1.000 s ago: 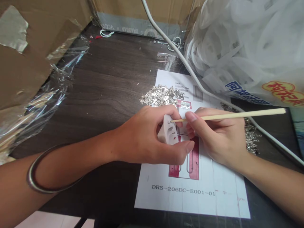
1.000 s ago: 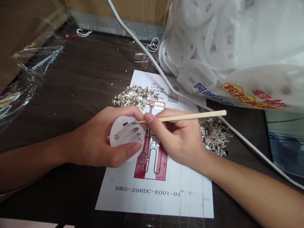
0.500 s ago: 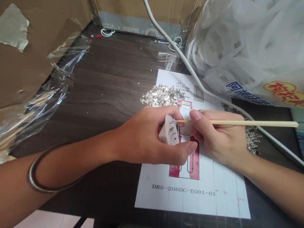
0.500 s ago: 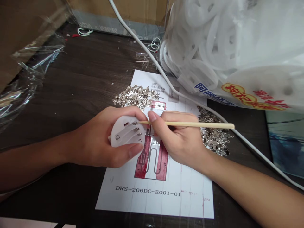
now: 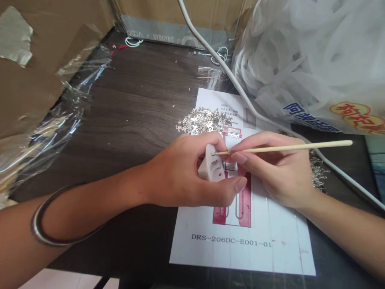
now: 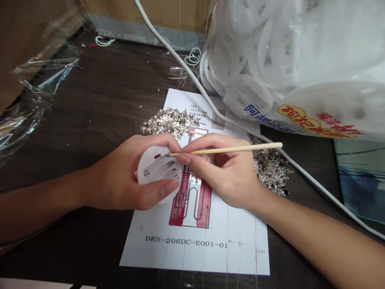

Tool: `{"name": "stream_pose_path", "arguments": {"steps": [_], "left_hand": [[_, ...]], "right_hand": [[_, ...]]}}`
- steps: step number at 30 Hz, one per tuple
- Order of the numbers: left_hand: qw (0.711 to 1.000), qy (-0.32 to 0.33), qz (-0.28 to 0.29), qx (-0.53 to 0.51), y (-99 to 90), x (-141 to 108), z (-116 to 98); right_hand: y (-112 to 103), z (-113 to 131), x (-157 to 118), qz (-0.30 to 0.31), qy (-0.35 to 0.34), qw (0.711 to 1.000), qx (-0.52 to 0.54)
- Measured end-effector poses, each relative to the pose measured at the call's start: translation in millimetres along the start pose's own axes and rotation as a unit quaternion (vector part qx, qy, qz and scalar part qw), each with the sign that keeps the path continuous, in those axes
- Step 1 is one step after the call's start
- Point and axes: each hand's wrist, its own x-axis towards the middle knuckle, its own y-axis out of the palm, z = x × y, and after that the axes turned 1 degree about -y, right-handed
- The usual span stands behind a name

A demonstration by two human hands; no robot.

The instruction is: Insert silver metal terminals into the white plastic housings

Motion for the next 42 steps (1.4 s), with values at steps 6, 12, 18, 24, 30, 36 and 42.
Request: {"name": "stream_pose_path", "arguments": {"steps": [6, 12, 18, 24, 30, 36, 42], "left_hand": [[1.0, -0.002, -0.004, 0.007, 0.4, 0.2, 1.8], [0.999, 0.011, 0.006, 0.031, -0.8, 1.1, 1.4], [1.0, -0.004, 0.005, 0.029, -0.7, 0.3, -0.5], [1.0, -0.012, 0.003, 0.026, -0.6, 0.2, -2.1], [0.999, -0.001, 0.012, 0.037, -1.3, 1.0, -0.3], [0.999, -0.009, 0.005, 0.032, -1.0, 1.5, -3.1], [1.0, -0.002, 0.009, 0.017, -0.3, 2.6, -1.4]], "right_hand": [[1.3, -0.9, -4.0, -0.002, 0.003, 0.999, 0.035], [0.8, -0.5, -2.9, 0.013, 0.041, 0.995, 0.088], [0.3, 0.6, -2.7, 0.02, 0.014, 0.998, 0.058], [0.0, -1.6, -4.4, 0.027, 0.004, 0.999, 0.026], [1.0, 0.4, -4.9, 0.027, 0.005, 1.0, 0.003], [2.2, 1.2, -5.1, 0.028, 0.009, 1.0, 0.003], [2.7, -0.4, -3.0, 0.015, 0.012, 0.999, 0.038]]}}
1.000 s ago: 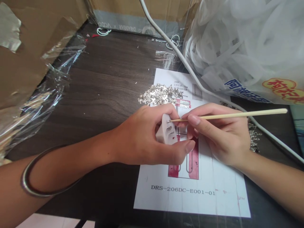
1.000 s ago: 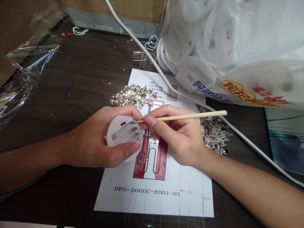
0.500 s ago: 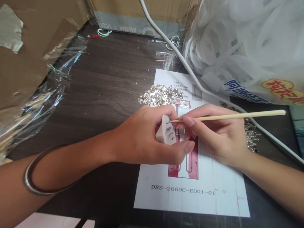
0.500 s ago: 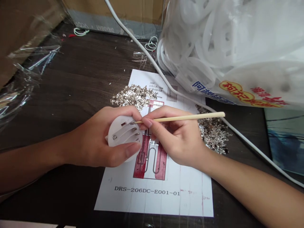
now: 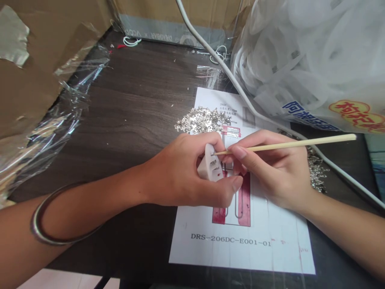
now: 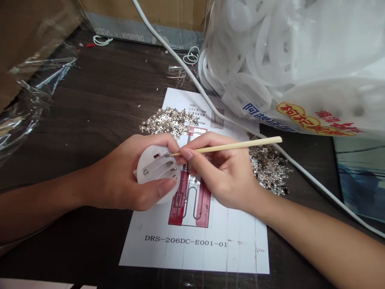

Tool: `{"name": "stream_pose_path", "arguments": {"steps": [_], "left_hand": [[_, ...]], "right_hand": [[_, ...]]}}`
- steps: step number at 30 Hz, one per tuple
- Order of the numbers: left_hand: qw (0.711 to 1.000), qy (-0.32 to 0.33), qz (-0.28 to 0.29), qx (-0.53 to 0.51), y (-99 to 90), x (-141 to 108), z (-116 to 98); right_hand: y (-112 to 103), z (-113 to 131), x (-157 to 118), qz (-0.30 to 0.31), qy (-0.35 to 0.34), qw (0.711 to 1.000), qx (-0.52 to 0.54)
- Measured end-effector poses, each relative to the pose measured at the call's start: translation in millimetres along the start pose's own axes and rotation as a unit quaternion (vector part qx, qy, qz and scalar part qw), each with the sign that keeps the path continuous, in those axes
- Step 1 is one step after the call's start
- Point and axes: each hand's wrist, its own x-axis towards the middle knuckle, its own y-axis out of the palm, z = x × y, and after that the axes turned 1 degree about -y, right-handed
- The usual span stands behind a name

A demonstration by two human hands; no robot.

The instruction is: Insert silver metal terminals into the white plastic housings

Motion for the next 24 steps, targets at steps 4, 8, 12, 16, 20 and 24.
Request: {"name": "stream_pose_path", "arguments": {"steps": [4, 8, 12, 16, 20, 24], "left_hand": [[1.0, 0.001, -0.001, 0.002, 0.2, -0.2, 2.5], [1.0, -0.004, 0.004, -0.009, 0.2, -0.9, 3.3], [1.0, 0.003, 0.012, -0.007, -0.6, -1.3, 2.9], [0.999, 0.037, 0.022, -0.009, -2.5, -1.4, 1.7], [0.997, 0.058, 0.047, -0.037, -4.8, -1.7, 3.0], [0.996, 0.054, 0.05, -0.041, -6.4, -2.2, 5.8]], "right_hand": [[0.4, 1.5, 0.3, -0.005, -0.003, 1.0, -0.006], [0.0, 2.2, -0.7, -0.003, -0.005, 1.0, -0.012], [0.0, 0.8, -1.7, -0.003, -0.009, 1.0, -0.019], [1.2, -0.4, -1.8, -0.016, -0.001, 1.0, -0.025], [1.9, 0.4, -2.8, -0.031, -0.037, 0.998, -0.038], [1.3, 0.8, -6.4, -0.032, -0.051, 0.997, -0.055]]}}
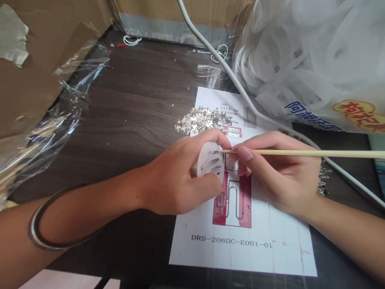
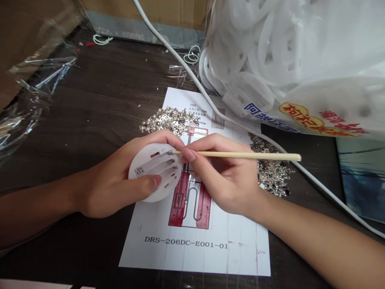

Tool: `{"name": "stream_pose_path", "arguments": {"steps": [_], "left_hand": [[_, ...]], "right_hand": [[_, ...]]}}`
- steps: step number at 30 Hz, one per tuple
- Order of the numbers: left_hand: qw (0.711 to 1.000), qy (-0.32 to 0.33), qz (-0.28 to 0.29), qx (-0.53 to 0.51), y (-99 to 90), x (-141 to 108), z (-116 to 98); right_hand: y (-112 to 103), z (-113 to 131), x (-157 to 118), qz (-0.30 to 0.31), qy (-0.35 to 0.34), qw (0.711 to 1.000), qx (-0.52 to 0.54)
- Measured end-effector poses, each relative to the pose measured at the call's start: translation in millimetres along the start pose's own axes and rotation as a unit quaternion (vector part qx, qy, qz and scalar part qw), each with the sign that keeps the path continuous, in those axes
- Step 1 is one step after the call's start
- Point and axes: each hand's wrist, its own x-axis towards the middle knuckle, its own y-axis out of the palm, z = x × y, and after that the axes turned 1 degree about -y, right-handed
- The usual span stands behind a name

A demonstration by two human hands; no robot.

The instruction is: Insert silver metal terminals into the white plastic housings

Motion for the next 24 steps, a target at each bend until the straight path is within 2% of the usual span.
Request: {"name": "stream_pose_path", "arguments": {"steps": [8, 12, 17, 24], "left_hand": [[1.0, -0.006, -0.001, -0.009, 0.3, -0.1, -0.9], [1.0, 0.009, -0.016, -0.013, 2.0, -0.4, 0.5], [1.0, -0.007, -0.025, -0.014, 3.3, -2.0, 0.7], [1.0, -0.022, -0.008, -0.01, 1.2, -2.3, -1.8]], "right_hand": [[-0.8, 1.0, -1.0, 0.0, 0.025, 0.999, 0.02], [-0.4, 3.0, 0.6, 0.004, 0.01, 1.0, -0.007], [-0.2, 1.5, 2.1, 0.01, 0.001, 1.0, -0.012], [-0.8, -1.3, 3.3, 0.014, -0.011, 1.0, 0.001]]}}
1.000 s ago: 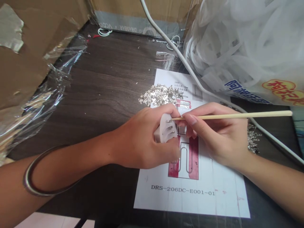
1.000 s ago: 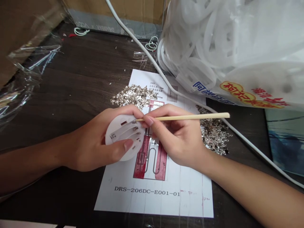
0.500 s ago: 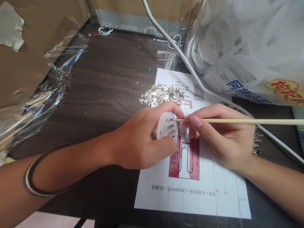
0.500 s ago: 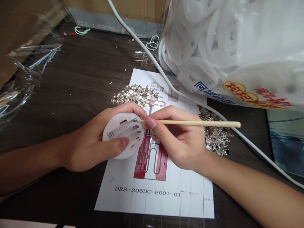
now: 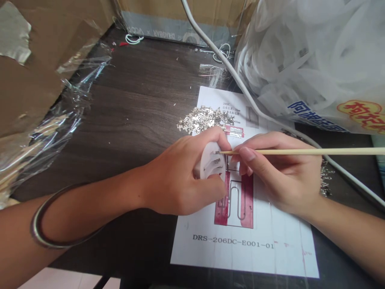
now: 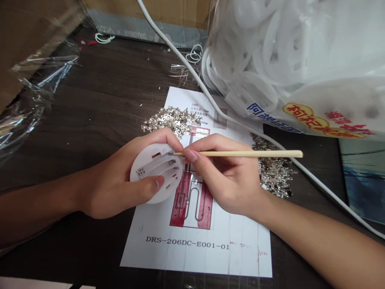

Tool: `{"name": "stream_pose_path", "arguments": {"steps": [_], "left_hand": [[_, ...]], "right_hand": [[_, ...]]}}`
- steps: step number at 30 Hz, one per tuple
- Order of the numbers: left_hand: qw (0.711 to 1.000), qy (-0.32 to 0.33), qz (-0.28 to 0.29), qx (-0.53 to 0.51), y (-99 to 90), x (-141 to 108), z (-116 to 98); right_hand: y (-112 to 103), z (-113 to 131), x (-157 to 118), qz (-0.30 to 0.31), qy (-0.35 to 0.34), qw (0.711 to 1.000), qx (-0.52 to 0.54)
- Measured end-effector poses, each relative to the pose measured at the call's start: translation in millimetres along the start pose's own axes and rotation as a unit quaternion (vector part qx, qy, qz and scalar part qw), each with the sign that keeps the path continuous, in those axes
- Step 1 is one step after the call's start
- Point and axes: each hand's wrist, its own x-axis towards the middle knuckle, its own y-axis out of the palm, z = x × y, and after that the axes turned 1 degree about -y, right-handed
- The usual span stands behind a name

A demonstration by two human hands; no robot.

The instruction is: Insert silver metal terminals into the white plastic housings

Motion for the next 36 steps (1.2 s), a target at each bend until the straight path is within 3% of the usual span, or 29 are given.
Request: {"name": "stream_pose_path", "arguments": {"steps": [14, 36], "left_hand": [[1.0, -0.006, 0.011, 0.001, -0.5, 0.8, 1.1], [0.998, 0.019, -0.054, 0.003, 7.3, 1.9, 6.3]], "right_hand": [[-0.3, 2.1, -3.7, 0.009, 0.018, 1.0, 0.011], [0.0, -1.5, -2.4, -0.003, 0.015, 1.0, 0.016]]}}
